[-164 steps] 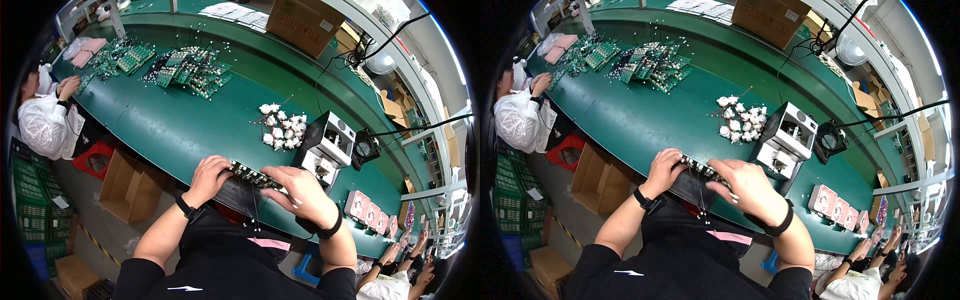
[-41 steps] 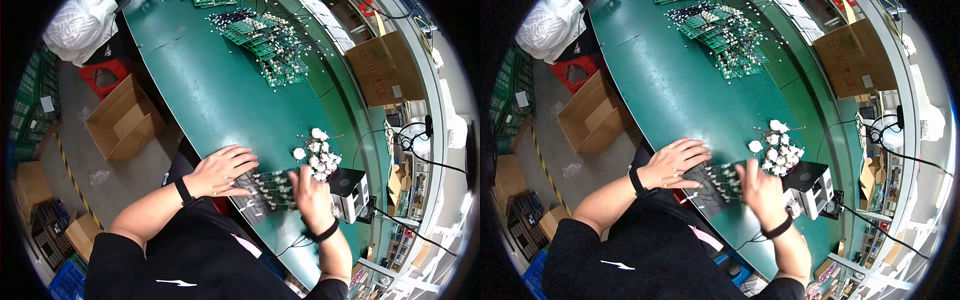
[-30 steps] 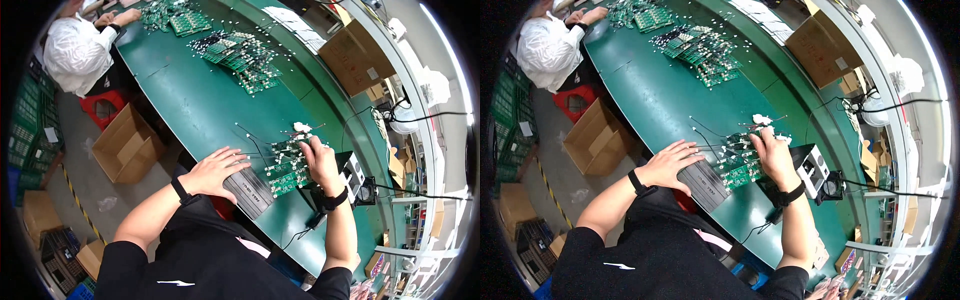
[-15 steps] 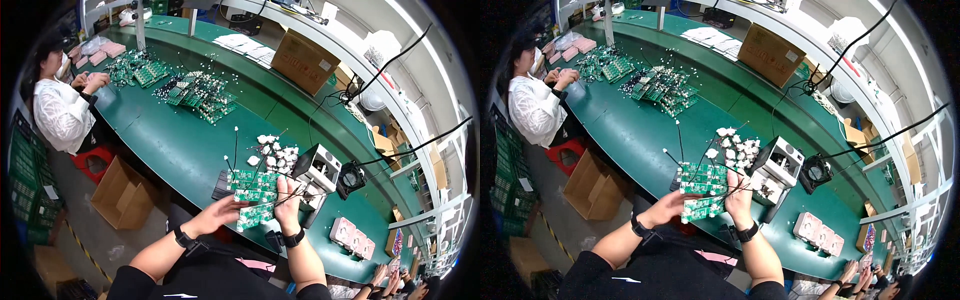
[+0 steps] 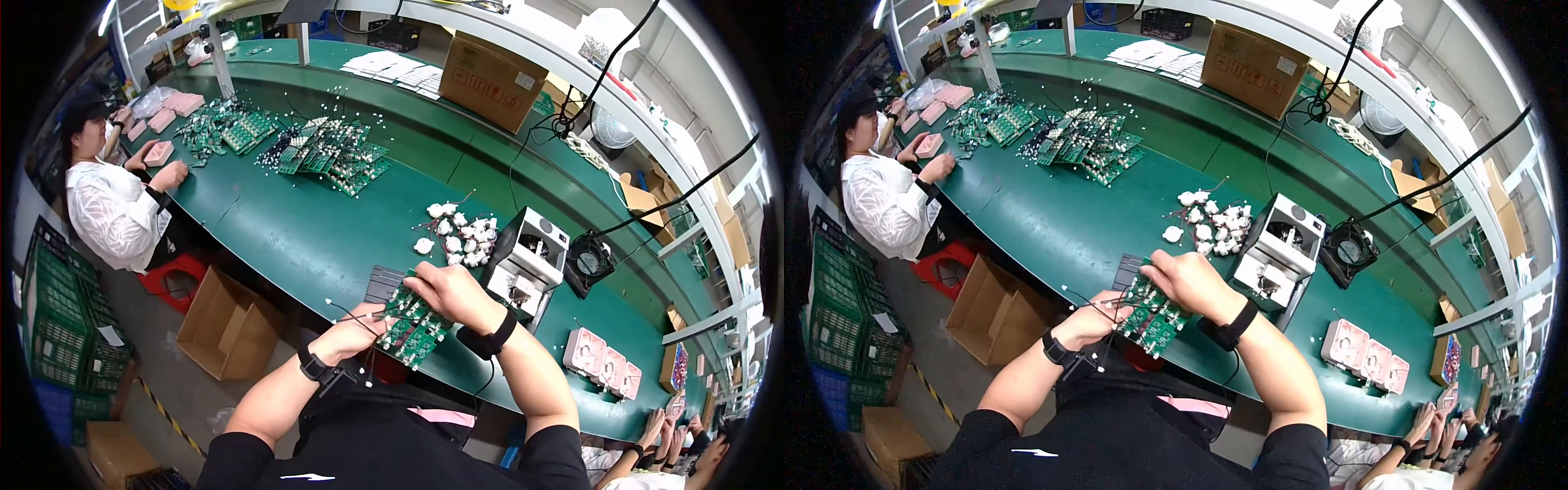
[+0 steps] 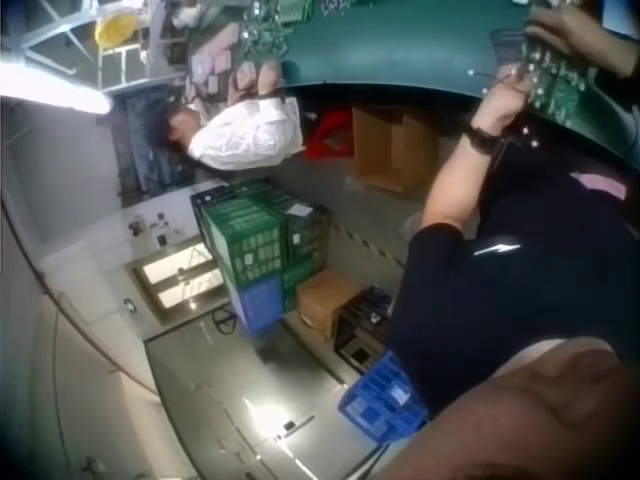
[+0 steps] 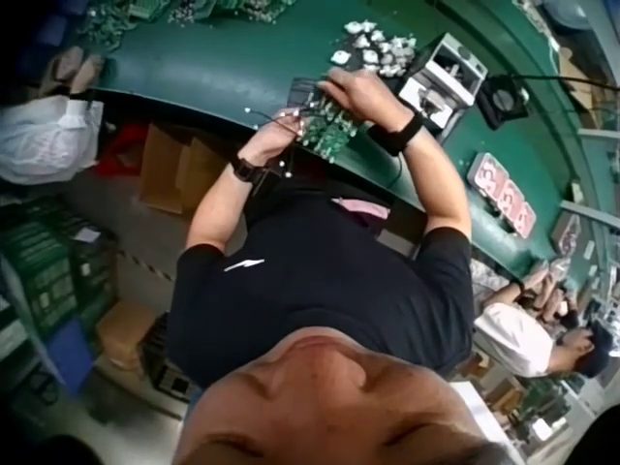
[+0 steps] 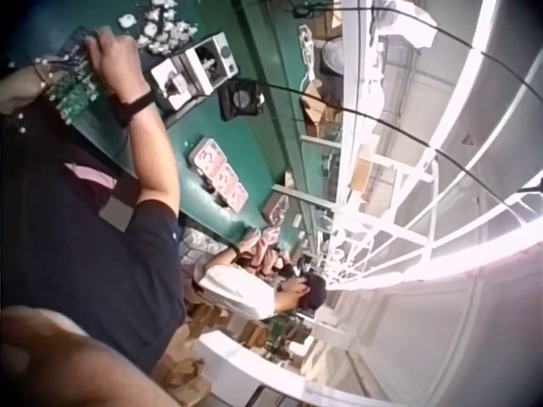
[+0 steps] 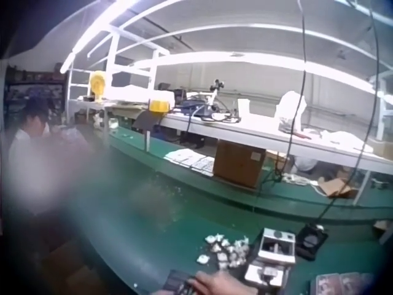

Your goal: The person picks up a motor, places it into a pink plastic housing, and secures it using a power screwdriver. After repeating this for several housings, the person picks up a circuit board and aligns it on a black jig.

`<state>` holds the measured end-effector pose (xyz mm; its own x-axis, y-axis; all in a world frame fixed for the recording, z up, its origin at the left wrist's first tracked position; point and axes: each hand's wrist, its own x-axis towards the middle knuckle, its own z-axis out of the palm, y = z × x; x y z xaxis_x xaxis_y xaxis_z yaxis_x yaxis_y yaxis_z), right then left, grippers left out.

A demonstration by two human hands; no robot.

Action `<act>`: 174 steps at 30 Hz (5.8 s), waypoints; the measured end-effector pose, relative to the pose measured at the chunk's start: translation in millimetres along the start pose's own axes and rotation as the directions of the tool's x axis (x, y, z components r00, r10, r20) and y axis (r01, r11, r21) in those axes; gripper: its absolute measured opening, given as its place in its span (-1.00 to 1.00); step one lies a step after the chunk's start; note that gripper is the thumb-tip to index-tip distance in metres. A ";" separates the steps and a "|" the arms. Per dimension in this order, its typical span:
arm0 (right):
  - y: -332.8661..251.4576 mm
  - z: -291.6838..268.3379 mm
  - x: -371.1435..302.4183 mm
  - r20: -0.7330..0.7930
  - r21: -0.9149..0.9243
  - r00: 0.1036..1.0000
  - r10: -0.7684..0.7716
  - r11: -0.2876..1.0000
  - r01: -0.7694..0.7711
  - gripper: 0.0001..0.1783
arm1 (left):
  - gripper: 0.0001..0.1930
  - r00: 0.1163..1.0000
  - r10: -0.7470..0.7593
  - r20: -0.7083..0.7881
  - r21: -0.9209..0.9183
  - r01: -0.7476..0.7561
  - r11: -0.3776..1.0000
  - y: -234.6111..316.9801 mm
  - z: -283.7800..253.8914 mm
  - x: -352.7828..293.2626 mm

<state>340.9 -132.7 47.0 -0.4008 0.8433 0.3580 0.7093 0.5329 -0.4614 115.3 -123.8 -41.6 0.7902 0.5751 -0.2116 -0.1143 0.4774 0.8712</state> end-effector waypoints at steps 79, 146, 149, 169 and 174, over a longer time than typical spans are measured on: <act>-0.2 25.4 35.6 -0.473 0.190 0.804 0.361 0.933 -0.307 -0.73 | -0.53 0.635 0.238 -0.735 0.265 -0.055 0.963 187.9 -226.7 48.8; 3.5 -9.2 54.9 0.269 -0.447 0.935 0.233 0.890 -0.093 -0.59 | -0.18 0.753 0.639 -0.158 0.969 -0.006 0.247 1.1 -40.7 8.1; 32.9 -10.3 65.3 0.215 -0.444 0.944 0.249 0.886 -0.132 -0.51 | -0.21 0.755 0.642 -0.133 0.974 -0.020 0.225 1.4 -37.8 10.6; -10.1 45.2 -0.9 -0.128 0.991 0.502 0.855 0.136 0.022 -0.63 | -0.32 0.793 0.584 -0.173 0.672 -0.338 0.659 2.4 17.7 9.6; -16.3 70.0 -53.2 0.138 0.859 0.608 0.782 0.210 -0.466 -0.62 | -0.44 0.837 0.520 -0.171 0.054 -0.519 0.853 -3.1 -7.6 23.4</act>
<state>310.1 -181.3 -21.4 0.2306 0.9389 -0.2554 -0.1622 -0.2217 -0.9615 129.6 -106.8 -52.6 0.4986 0.8433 0.2003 -0.4750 0.0725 0.8770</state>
